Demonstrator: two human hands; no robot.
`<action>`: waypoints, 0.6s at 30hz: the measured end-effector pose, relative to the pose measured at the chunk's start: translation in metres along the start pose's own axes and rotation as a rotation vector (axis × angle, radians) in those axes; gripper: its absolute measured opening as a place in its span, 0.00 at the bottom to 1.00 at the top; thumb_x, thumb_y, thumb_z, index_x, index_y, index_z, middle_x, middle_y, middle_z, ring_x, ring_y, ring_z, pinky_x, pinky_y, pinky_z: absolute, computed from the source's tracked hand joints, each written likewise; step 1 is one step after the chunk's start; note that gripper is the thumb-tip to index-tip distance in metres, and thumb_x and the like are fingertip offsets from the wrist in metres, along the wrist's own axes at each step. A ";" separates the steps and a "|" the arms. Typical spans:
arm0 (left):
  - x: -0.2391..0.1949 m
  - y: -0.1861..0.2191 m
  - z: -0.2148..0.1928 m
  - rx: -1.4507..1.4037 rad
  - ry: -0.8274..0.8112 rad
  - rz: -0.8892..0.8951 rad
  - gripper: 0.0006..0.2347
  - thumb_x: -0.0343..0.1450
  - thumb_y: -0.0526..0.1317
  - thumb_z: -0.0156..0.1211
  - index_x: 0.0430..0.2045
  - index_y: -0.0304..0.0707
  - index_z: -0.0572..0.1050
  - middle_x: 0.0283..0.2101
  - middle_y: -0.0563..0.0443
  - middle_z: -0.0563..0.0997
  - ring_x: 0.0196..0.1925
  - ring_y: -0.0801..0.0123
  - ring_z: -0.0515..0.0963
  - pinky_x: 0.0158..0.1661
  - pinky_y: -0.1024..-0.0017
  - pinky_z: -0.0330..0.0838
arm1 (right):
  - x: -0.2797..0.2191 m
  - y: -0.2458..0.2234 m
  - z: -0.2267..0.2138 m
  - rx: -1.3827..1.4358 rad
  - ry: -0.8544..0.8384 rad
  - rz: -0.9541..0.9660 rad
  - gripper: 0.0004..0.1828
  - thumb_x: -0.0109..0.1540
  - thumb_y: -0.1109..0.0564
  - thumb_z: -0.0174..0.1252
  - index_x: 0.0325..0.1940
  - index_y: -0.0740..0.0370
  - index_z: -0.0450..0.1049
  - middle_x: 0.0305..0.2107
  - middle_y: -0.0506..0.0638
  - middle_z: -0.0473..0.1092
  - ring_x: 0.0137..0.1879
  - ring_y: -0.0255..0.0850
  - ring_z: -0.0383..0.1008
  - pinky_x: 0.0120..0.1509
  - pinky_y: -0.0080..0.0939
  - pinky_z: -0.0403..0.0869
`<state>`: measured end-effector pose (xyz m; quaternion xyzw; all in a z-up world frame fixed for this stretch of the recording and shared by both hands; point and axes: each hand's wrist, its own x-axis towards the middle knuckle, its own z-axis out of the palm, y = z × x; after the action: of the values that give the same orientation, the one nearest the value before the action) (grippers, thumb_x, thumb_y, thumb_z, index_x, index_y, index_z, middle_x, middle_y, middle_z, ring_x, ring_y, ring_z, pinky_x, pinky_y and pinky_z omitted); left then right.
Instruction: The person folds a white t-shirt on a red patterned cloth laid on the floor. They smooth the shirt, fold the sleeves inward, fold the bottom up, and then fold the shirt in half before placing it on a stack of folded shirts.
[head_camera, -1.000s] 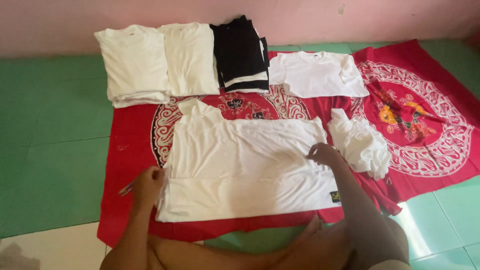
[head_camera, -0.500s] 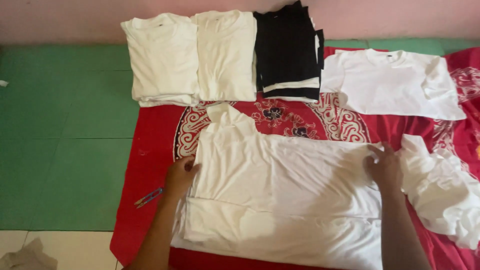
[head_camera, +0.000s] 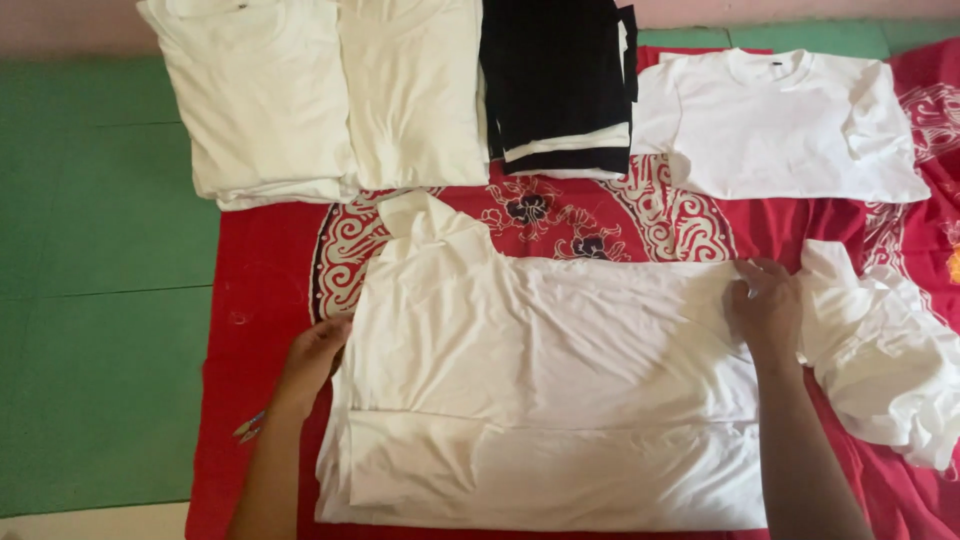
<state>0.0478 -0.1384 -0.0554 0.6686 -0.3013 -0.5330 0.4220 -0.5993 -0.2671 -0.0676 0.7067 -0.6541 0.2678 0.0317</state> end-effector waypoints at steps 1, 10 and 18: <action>-0.004 0.005 0.001 -0.075 -0.001 -0.056 0.16 0.72 0.42 0.59 0.52 0.35 0.79 0.49 0.47 0.84 0.49 0.66 0.80 0.49 0.71 0.71 | 0.001 -0.004 -0.003 -0.007 -0.074 0.087 0.23 0.60 0.62 0.52 0.56 0.66 0.82 0.53 0.64 0.75 0.57 0.57 0.74 0.66 0.53 0.69; -0.011 0.020 -0.004 -0.015 0.026 -0.153 0.16 0.67 0.33 0.67 0.50 0.33 0.82 0.40 0.47 0.85 0.34 0.69 0.76 0.34 0.72 0.70 | 0.018 -0.058 -0.042 0.371 0.018 0.767 0.15 0.61 0.56 0.66 0.53 0.57 0.81 0.30 0.47 0.75 0.34 0.37 0.71 0.43 0.36 0.72; 0.000 0.002 -0.003 0.107 0.287 0.049 0.09 0.68 0.30 0.64 0.40 0.34 0.83 0.36 0.49 0.84 0.37 0.72 0.77 0.38 0.74 0.71 | 0.021 -0.010 -0.028 0.976 0.297 1.071 0.07 0.60 0.62 0.67 0.40 0.51 0.81 0.18 0.41 0.68 0.22 0.28 0.65 0.25 0.28 0.65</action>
<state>0.0505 -0.1385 -0.0529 0.7518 -0.2822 -0.4048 0.4374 -0.5990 -0.2737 -0.0317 0.1808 -0.7047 0.5998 -0.3332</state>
